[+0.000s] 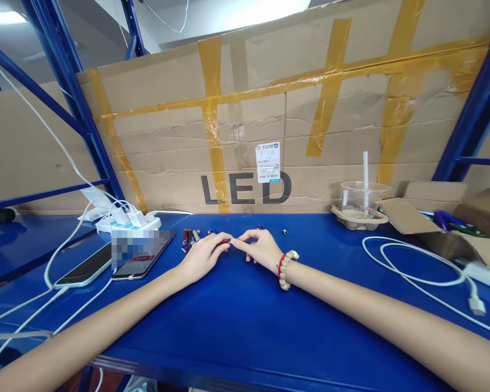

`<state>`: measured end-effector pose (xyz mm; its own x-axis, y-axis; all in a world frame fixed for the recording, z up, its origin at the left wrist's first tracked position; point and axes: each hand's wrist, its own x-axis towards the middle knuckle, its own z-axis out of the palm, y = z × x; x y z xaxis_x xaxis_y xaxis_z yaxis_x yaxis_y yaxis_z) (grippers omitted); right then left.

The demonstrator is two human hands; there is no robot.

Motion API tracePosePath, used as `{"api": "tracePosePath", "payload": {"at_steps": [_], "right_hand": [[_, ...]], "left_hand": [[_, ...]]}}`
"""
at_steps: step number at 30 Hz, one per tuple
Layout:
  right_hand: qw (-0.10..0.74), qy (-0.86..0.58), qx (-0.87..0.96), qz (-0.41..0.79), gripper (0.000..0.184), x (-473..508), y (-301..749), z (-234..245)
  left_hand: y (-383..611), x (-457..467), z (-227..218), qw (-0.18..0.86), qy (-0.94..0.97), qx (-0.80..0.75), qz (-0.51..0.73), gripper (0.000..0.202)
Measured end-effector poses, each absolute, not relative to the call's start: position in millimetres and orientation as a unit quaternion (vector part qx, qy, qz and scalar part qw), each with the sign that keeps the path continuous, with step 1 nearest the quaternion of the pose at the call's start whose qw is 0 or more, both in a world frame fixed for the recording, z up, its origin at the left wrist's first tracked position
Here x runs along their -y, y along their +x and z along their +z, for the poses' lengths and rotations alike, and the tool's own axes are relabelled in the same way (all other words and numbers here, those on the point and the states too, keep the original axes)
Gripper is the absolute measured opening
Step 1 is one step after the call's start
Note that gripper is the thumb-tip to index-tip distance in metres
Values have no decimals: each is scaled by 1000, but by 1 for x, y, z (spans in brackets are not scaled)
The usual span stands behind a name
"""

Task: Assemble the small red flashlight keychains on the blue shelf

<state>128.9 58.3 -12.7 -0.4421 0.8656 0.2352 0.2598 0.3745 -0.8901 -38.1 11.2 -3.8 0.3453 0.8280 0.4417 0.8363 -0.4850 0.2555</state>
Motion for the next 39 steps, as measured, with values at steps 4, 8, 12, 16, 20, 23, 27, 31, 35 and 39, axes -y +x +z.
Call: {"api": "tracePosePath", "payload": {"at_steps": [4, 8, 12, 16, 20, 23, 27, 31, 35, 39], "right_hand": [[446, -407, 747, 278, 34, -62, 132, -10], [453, -482, 745, 85, 26, -72, 145, -7], [367, -512, 776, 9, 27, -84, 156, -8], [269, -521, 810, -15, 33, -89, 156, -13], [235, -522, 819, -34, 33, -90, 155, -14], [251, -514, 820, -21, 26, -90, 156, -13], [270, -505, 820, -6, 17, -87, 156, -11], [278, -496, 822, 8, 15, -88, 157, -12], [331, -433, 838, 12, 18, -92, 157, -14], [373, -353, 858, 31, 21, -87, 154, -13]], "left_hand": [[-41, -11, -1, 16, -809, 516, -280, 25], [-45, -9, 1, 21, -797, 534, -282, 26], [-46, -9, 3, 18, -796, 543, -268, 26], [-46, -10, 2, 20, -799, 544, -257, 27], [-47, -11, 1, 21, -795, 557, -239, 27], [-47, -11, 1, 23, -796, 564, -219, 28], [-48, -13, 0, 26, -793, 575, -201, 28], [-49, -14, -2, 26, -792, 577, -199, 27], [-51, -14, -4, 12, -807, 550, -215, 26], [-49, -14, -6, 4, -834, 497, -240, 26]]}}
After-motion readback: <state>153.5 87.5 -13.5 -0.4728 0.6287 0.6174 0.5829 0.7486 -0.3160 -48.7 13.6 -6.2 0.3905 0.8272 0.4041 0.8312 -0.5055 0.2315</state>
